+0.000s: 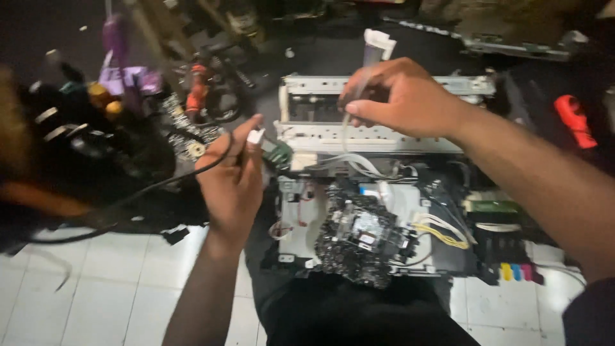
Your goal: The person handles a small black electronic component, removes it from bubble wrap, and places it into a larger white device chassis. They then connect a white ribbon cable to the component and adjust the assembly within the chassis.
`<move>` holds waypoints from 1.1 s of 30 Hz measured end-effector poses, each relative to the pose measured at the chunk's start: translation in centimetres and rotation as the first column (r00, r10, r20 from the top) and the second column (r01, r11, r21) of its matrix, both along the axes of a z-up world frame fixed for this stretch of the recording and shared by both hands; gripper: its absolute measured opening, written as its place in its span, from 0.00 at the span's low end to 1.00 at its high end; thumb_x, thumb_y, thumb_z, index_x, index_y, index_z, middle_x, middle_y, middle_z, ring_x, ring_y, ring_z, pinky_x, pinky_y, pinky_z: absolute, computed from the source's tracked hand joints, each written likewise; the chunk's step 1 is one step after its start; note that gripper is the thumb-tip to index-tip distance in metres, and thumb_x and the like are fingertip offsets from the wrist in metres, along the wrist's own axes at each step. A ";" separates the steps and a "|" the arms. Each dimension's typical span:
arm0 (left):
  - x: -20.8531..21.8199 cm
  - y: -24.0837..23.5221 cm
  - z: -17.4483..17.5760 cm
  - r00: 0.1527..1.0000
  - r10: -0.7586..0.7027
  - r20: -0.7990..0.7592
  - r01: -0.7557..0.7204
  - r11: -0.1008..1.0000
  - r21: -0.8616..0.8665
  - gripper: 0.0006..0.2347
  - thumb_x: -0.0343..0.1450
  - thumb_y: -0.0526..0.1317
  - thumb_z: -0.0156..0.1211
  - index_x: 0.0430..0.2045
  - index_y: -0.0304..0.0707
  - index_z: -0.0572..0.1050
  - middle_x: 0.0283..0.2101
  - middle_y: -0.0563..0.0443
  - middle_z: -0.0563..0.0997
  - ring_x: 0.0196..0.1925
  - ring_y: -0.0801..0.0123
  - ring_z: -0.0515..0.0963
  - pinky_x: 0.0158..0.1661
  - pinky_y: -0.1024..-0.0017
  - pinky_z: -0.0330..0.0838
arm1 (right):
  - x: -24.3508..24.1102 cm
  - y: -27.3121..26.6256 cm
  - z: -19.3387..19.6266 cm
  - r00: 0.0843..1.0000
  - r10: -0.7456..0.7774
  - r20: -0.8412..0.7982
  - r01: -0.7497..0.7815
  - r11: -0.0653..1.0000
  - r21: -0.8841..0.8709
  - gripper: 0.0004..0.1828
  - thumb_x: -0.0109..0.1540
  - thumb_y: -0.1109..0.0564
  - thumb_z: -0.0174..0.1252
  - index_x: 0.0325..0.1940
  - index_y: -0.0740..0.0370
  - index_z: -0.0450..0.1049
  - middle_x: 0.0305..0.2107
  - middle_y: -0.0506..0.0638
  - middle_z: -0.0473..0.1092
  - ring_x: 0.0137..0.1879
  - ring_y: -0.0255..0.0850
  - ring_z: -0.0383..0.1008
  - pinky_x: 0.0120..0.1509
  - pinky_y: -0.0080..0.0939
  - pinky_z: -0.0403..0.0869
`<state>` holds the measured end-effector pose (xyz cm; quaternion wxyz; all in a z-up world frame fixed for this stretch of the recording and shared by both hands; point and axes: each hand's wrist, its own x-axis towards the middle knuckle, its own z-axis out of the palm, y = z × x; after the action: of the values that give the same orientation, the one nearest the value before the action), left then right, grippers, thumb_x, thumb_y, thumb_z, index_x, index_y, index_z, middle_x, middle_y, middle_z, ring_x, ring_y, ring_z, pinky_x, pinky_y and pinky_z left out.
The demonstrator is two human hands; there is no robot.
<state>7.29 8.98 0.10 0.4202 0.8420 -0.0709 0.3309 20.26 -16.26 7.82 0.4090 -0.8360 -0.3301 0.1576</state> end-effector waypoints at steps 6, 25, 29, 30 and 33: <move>2.5 -2.5 -0.8 0.976 -0.146 0.160 0.142 0.989 0.037 0.19 0.75 0.19 0.48 0.57 0.32 0.77 0.25 0.57 0.67 0.25 0.74 0.61 0.31 0.73 0.60 | 1.0 -2.1 0.8 0.997 -0.069 -0.026 0.067 0.994 -0.091 0.08 0.65 0.51 0.59 0.45 0.54 0.78 0.42 0.44 0.78 0.42 0.32 0.82 0.54 0.33 0.76; 10.8 -19.9 5.8 0.214 -0.942 -0.258 0.962 0.158 0.221 0.07 0.72 0.35 0.63 0.39 0.32 0.83 0.40 0.44 0.87 0.42 0.57 0.87 0.43 0.64 0.81 | 3.1 -6.4 3.1 0.951 -0.160 -0.263 0.128 0.983 -0.133 0.07 0.64 0.57 0.59 0.46 0.60 0.76 0.37 0.52 0.79 0.39 0.37 0.80 0.46 0.34 0.81; 11.4 -22.3 4.9 0.155 -0.915 -0.372 0.975 0.081 0.206 0.07 0.69 0.34 0.66 0.38 0.32 0.84 0.39 0.42 0.88 0.40 0.60 0.89 0.42 0.69 0.85 | 3.1 -6.8 2.9 0.943 -0.163 -0.289 0.140 0.985 -0.101 0.06 0.64 0.59 0.57 0.45 0.60 0.75 0.39 0.52 0.80 0.38 0.36 0.79 0.45 0.33 0.80; 11.4 -22.5 4.8 0.150 -0.910 -0.387 0.974 0.069 0.216 0.07 0.70 0.35 0.64 0.39 0.34 0.84 0.41 0.44 0.88 0.41 0.60 0.89 0.42 0.68 0.83 | 3.1 -6.8 2.9 0.939 -0.168 -0.299 0.145 0.985 -0.097 0.06 0.64 0.59 0.58 0.45 0.61 0.75 0.37 0.52 0.79 0.39 0.37 0.80 0.45 0.33 0.81; 11.0 -22.6 5.2 0.170 -0.890 -0.424 0.967 0.068 0.244 0.10 0.71 0.37 0.62 0.43 0.35 0.83 0.44 0.46 0.87 0.45 0.58 0.87 0.43 0.64 0.80 | 2.5 -7.2 3.1 0.937 -0.182 -0.299 0.156 0.982 -0.109 0.08 0.64 0.57 0.58 0.45 0.60 0.76 0.35 0.52 0.79 0.39 0.36 0.81 0.45 0.33 0.80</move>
<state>18.26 -13.57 5.28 0.3209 0.6936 -0.6349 -0.1132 22.81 -23.47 10.87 0.4322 -0.8428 -0.1824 0.2638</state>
